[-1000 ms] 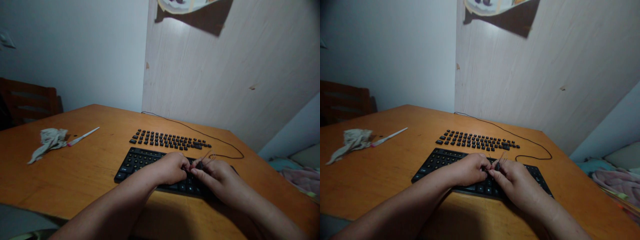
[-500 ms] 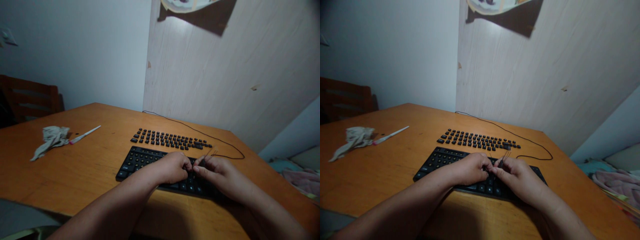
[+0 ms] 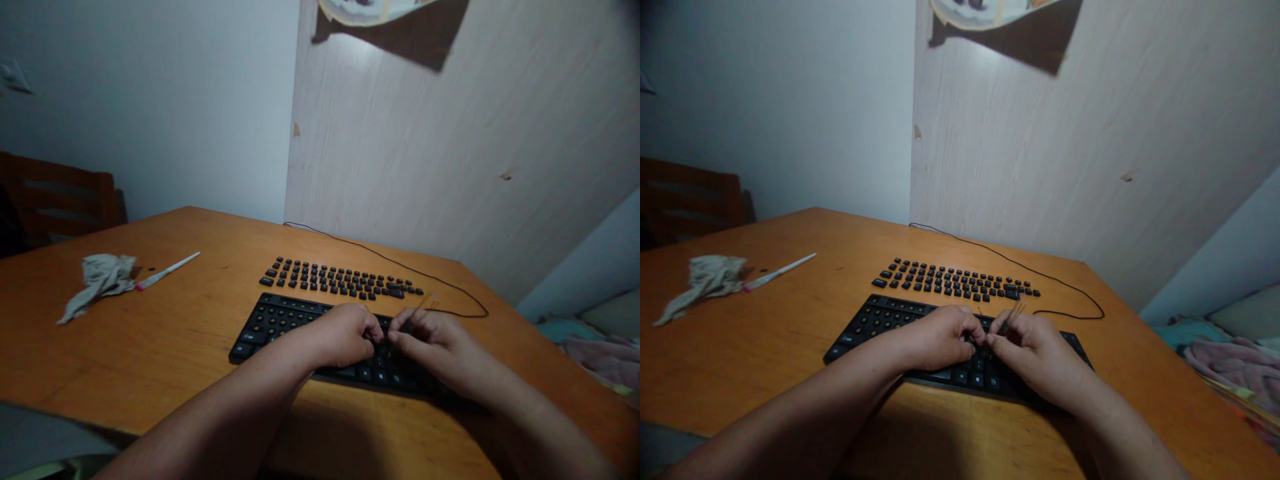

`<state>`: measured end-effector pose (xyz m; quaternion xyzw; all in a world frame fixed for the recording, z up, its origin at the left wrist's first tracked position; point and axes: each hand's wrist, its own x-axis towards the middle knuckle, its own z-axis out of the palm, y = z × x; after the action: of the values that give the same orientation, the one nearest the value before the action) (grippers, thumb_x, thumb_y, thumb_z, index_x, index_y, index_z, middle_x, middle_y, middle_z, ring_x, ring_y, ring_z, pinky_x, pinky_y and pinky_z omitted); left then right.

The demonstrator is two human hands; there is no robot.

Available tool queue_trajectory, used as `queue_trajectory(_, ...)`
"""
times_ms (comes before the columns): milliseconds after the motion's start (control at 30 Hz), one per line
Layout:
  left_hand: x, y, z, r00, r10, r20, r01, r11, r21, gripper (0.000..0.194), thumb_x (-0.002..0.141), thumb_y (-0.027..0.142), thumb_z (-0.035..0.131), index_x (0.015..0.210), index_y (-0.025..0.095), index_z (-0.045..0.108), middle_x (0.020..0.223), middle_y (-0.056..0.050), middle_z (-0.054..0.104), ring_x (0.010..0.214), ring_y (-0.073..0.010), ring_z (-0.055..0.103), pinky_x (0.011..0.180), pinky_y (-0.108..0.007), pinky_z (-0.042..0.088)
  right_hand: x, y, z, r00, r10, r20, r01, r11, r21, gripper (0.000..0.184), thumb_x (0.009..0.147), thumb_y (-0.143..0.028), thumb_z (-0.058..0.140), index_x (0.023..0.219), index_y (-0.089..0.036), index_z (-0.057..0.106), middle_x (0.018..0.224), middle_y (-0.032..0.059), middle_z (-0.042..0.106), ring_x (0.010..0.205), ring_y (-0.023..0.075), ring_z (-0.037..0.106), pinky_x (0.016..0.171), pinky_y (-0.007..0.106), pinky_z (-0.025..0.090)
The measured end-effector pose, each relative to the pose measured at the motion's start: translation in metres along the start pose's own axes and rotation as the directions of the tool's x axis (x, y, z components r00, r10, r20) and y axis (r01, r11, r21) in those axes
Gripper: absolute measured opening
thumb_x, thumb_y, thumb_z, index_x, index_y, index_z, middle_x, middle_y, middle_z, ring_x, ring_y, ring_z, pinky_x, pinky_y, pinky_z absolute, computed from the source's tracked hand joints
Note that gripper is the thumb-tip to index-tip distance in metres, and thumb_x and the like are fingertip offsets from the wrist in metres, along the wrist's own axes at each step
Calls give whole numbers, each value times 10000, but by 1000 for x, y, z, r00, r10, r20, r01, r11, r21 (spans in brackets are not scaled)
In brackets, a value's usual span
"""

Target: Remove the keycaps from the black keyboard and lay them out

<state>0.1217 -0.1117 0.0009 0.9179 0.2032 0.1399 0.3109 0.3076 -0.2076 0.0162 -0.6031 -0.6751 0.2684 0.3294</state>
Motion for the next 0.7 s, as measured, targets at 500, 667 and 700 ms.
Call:
queue_trajectory(500, 0, -2, 1, 999, -41, -9, 40, 998, -57, 339, 680, 92, 507, 938, 184, 707, 843, -3, 690, 728, -126, 575, 660, -202, 430, -2, -2, -7, 993, 38, 115, -43, 998, 46, 221, 921, -368, 530, 1064, -210, 591, 850, 32, 636, 661, 149, 562, 551, 267, 452)
queue_trajectory(667, 0, 4, -3, 996, -80, -48, 77, 996, -54, 286, 704, 86, 476, 896, 177, 667, 850, 0, 680, 736, -127, 549, 659, -207, 415, -1, -5, -3, 995, 14, 94, -19, 998, 55, 209, 943, -375, 502, 1049, -205, 561, 896, 44, 627, 706, 156, 572, 580, 269, 469)
queue_trajectory(700, 0, 4, -3, 996, -76, -51, 73, 996, -51, 270, 710, 90, 476, 887, 176, 661, 845, -1, 677, 735, -128, 547, 659, -208, 414, -1, -6, -1, 996, 9, 88, -12, 999, 44, 205, 950, -380, 491, 1027, -204, 560, 879, 39, 620, 696, 153, 566, 574, 265, 464)
